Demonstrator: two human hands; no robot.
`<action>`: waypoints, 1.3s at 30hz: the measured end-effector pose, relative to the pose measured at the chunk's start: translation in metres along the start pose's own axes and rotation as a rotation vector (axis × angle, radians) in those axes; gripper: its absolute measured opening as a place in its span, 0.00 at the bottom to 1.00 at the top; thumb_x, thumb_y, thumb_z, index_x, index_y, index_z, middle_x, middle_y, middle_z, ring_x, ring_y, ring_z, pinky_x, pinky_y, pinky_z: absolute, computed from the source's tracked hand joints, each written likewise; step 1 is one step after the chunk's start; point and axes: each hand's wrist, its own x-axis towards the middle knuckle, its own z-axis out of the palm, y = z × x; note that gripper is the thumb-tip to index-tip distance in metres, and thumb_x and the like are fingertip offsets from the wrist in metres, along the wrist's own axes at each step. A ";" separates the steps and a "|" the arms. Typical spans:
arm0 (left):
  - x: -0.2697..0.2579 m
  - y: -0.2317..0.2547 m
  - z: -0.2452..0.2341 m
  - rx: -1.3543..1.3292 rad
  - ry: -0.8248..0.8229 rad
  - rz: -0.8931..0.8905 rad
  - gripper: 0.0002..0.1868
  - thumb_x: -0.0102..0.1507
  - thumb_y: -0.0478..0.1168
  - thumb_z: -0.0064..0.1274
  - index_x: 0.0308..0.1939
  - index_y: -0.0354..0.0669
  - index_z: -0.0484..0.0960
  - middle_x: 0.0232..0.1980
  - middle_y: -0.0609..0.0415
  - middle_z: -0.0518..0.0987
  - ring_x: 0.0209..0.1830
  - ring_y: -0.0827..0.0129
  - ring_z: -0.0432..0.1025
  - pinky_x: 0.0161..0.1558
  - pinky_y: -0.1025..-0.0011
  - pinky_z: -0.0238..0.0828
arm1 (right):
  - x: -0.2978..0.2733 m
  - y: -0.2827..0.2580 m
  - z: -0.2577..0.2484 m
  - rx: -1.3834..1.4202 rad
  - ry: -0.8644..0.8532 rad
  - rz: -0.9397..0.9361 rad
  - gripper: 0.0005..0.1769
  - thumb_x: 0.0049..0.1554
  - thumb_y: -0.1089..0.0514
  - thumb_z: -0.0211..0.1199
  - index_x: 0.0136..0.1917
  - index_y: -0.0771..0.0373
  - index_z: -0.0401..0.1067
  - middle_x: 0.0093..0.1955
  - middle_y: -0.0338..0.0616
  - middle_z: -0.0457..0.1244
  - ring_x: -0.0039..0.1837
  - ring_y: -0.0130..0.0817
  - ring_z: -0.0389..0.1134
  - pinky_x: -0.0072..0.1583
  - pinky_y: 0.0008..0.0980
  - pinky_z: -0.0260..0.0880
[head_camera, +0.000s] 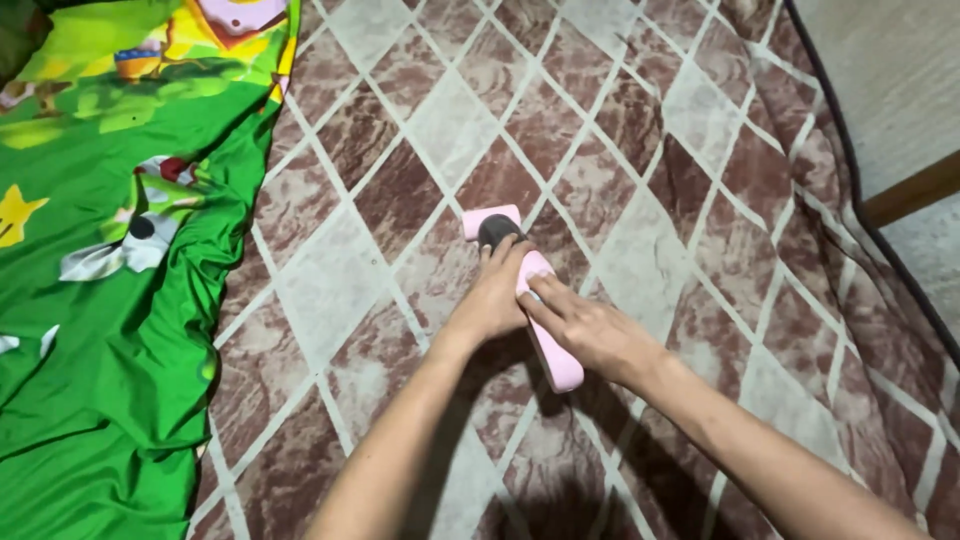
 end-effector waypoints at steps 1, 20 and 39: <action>-0.002 0.002 -0.001 -0.001 -0.005 0.003 0.48 0.48 0.40 0.67 0.71 0.36 0.65 0.72 0.31 0.66 0.80 0.37 0.51 0.79 0.42 0.39 | -0.002 0.000 0.006 0.000 0.001 0.006 0.38 0.51 0.71 0.55 0.76 0.66 0.57 0.78 0.63 0.51 0.78 0.54 0.55 0.68 0.44 0.67; -0.171 0.198 0.045 0.015 -0.119 -0.303 0.52 0.50 0.40 0.67 0.75 0.36 0.58 0.77 0.27 0.53 0.76 0.19 0.47 0.72 0.36 0.52 | -0.195 -0.072 -0.010 0.161 -0.047 -0.301 0.39 0.52 0.62 0.57 0.75 0.72 0.56 0.76 0.70 0.53 0.77 0.57 0.57 0.69 0.45 0.66; -0.178 0.163 0.048 0.086 -0.002 -0.198 0.50 0.51 0.42 0.65 0.74 0.31 0.59 0.74 0.29 0.63 0.80 0.35 0.50 0.77 0.39 0.42 | -0.157 -0.080 -0.024 0.103 -0.026 -0.371 0.43 0.44 0.71 0.58 0.74 0.70 0.56 0.75 0.69 0.52 0.77 0.58 0.55 0.68 0.45 0.63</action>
